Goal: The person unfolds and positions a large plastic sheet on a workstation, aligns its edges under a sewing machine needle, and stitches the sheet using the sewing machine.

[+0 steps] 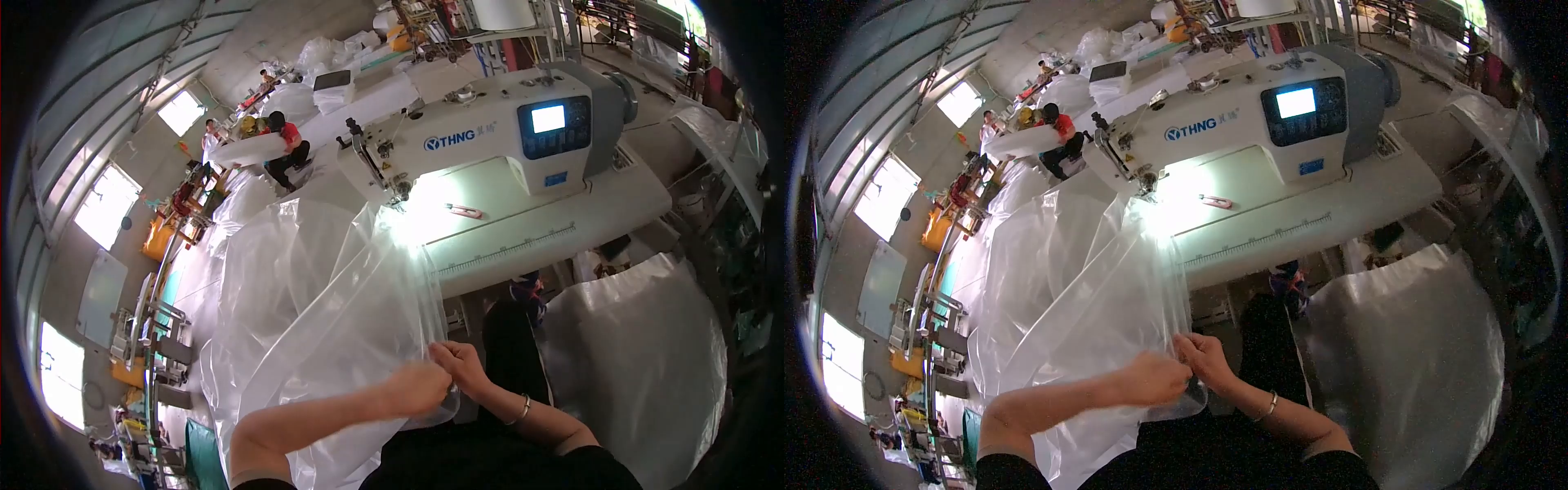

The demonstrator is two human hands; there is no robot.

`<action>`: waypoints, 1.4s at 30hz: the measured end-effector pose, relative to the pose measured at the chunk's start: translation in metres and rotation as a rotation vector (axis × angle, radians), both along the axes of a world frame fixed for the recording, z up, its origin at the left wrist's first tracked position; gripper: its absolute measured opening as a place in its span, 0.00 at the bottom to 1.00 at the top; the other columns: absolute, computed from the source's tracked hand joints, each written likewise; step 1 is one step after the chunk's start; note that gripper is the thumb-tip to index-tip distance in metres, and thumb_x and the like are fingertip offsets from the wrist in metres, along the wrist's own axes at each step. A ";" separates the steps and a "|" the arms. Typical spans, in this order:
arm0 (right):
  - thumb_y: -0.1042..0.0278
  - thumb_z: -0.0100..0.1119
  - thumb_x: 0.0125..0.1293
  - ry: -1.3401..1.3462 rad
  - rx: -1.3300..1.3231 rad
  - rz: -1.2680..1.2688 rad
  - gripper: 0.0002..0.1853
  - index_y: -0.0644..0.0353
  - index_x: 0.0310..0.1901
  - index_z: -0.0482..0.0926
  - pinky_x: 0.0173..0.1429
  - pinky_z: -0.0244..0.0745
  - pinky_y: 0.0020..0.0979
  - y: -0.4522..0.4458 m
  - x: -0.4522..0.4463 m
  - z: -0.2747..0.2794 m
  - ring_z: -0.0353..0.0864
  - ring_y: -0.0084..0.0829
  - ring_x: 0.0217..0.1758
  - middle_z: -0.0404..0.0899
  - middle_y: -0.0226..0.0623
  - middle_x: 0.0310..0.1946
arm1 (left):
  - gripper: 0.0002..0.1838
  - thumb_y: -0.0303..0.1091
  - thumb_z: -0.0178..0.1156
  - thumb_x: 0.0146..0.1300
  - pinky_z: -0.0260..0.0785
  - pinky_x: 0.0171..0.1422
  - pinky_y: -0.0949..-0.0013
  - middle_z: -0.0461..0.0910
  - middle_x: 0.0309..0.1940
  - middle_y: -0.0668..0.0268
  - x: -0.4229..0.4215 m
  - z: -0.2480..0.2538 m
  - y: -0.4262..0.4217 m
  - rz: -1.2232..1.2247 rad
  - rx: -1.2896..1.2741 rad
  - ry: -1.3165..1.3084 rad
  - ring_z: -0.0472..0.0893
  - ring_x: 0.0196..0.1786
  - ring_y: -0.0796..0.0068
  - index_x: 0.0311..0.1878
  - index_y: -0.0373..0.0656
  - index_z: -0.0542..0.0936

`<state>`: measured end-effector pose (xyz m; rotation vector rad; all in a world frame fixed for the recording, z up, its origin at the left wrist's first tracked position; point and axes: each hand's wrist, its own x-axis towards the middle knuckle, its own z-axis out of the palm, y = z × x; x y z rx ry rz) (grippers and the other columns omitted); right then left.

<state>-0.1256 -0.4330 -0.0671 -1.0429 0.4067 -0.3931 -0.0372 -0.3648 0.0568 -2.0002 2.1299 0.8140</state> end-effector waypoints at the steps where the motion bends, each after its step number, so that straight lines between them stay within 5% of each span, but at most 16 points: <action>1: 0.60 0.49 0.69 -0.038 0.000 -0.034 0.16 0.64 0.33 0.78 0.32 0.62 0.18 0.001 -0.002 0.010 0.67 0.13 0.29 0.73 0.22 0.25 | 0.08 0.32 0.51 0.56 0.70 0.38 0.53 0.77 0.23 0.51 0.010 0.008 -0.015 -0.091 0.052 0.104 0.77 0.30 0.49 0.31 0.38 0.76; 3: 0.61 0.50 0.68 -0.080 -0.010 -0.073 0.15 0.64 0.32 0.78 0.31 0.61 0.18 -0.002 -0.004 0.019 0.66 0.12 0.27 0.71 0.21 0.23 | 0.10 0.34 0.53 0.57 0.71 0.42 0.55 0.78 0.29 0.51 0.044 0.003 -0.049 0.100 -0.202 0.056 0.77 0.35 0.51 0.29 0.37 0.77; 5: 0.61 0.50 0.68 0.028 0.046 -0.054 0.15 0.64 0.31 0.78 0.31 0.62 0.18 -0.004 -0.005 0.020 0.67 0.13 0.27 0.72 0.22 0.23 | 0.13 0.38 0.54 0.58 0.69 0.48 0.57 0.78 0.37 0.53 0.090 -0.009 -0.083 0.069 -0.538 -0.303 0.76 0.45 0.56 0.30 0.37 0.77; 7: 0.60 0.49 0.68 0.077 -0.007 -0.030 0.16 0.65 0.33 0.78 0.31 0.64 0.21 -0.012 -0.010 0.025 0.68 0.16 0.27 0.73 0.24 0.24 | 0.12 0.37 0.54 0.59 0.69 0.51 0.59 0.76 0.44 0.56 0.143 -0.035 -0.103 -0.085 -0.525 -0.599 0.73 0.52 0.58 0.38 0.37 0.78; 11: 0.60 0.49 0.69 0.174 -0.061 0.020 0.16 0.65 0.34 0.79 0.31 0.66 0.24 -0.032 -0.022 -0.003 0.69 0.19 0.25 0.74 0.28 0.23 | 0.12 0.36 0.55 0.59 0.64 0.58 0.59 0.76 0.39 0.57 0.176 -0.070 -0.122 0.156 -0.759 -0.392 0.71 0.54 0.60 0.33 0.36 0.78; 13: 0.60 0.50 0.68 0.186 -0.051 -0.006 0.17 0.67 0.33 0.79 0.30 0.65 0.25 -0.041 -0.028 -0.007 0.68 0.19 0.24 0.73 0.28 0.21 | 0.12 0.36 0.55 0.59 0.66 0.54 0.58 0.74 0.40 0.56 0.188 -0.064 -0.141 0.116 -0.518 -0.388 0.73 0.50 0.58 0.37 0.35 0.77; 19: 0.65 0.53 0.66 0.387 -0.509 0.160 0.14 0.68 0.30 0.79 0.31 0.69 0.23 -0.085 -0.023 0.014 0.73 0.18 0.26 0.78 0.29 0.23 | 0.13 0.41 0.52 0.63 0.71 0.47 0.57 0.74 0.42 0.56 0.184 -0.065 -0.153 0.436 -0.681 -0.182 0.78 0.43 0.55 0.40 0.41 0.77; 22: 0.66 0.58 0.60 0.287 -0.969 -0.169 0.11 0.67 0.29 0.78 0.29 0.71 0.36 -0.124 0.018 0.046 0.80 0.43 0.27 0.78 0.49 0.24 | 0.13 0.42 0.51 0.64 0.71 0.46 0.57 0.74 0.43 0.58 0.179 -0.059 -0.152 0.515 -0.666 -0.131 0.78 0.42 0.55 0.41 0.42 0.77; 28: 0.55 0.61 0.55 0.487 -1.437 -0.425 0.17 0.62 0.21 0.78 0.29 0.71 0.39 -0.167 0.135 0.045 0.79 0.44 0.25 0.76 0.49 0.18 | 0.12 0.41 0.52 0.62 0.71 0.41 0.53 0.75 0.42 0.58 0.181 -0.069 -0.150 0.553 -0.753 -0.077 0.78 0.41 0.53 0.38 0.42 0.75; 31: 0.52 0.64 0.51 0.683 -1.323 -0.344 0.18 0.60 0.18 0.79 0.27 0.70 0.37 -0.167 0.158 0.059 0.79 0.43 0.23 0.76 0.48 0.17 | 0.12 0.41 0.53 0.60 0.70 0.40 0.52 0.75 0.42 0.57 0.186 -0.075 -0.148 0.589 -0.850 -0.025 0.78 0.40 0.52 0.38 0.41 0.73; 38: 0.59 0.66 0.46 0.610 -0.988 -0.387 0.17 0.62 0.12 0.75 0.22 0.65 0.38 -0.197 0.184 0.050 0.74 0.40 0.14 0.73 0.48 0.12 | 0.11 0.40 0.53 0.60 0.69 0.42 0.52 0.74 0.39 0.58 0.189 -0.076 -0.149 0.579 -0.810 0.021 0.76 0.41 0.52 0.38 0.43 0.72; 42: 0.60 0.65 0.45 0.667 -1.102 -0.557 0.15 0.63 0.14 0.76 0.24 0.67 0.40 -0.207 0.205 0.028 0.76 0.43 0.17 0.73 0.50 0.14 | 0.12 0.42 0.52 0.61 0.70 0.42 0.53 0.75 0.41 0.58 0.184 -0.065 -0.146 0.552 -0.748 -0.053 0.78 0.41 0.53 0.37 0.42 0.75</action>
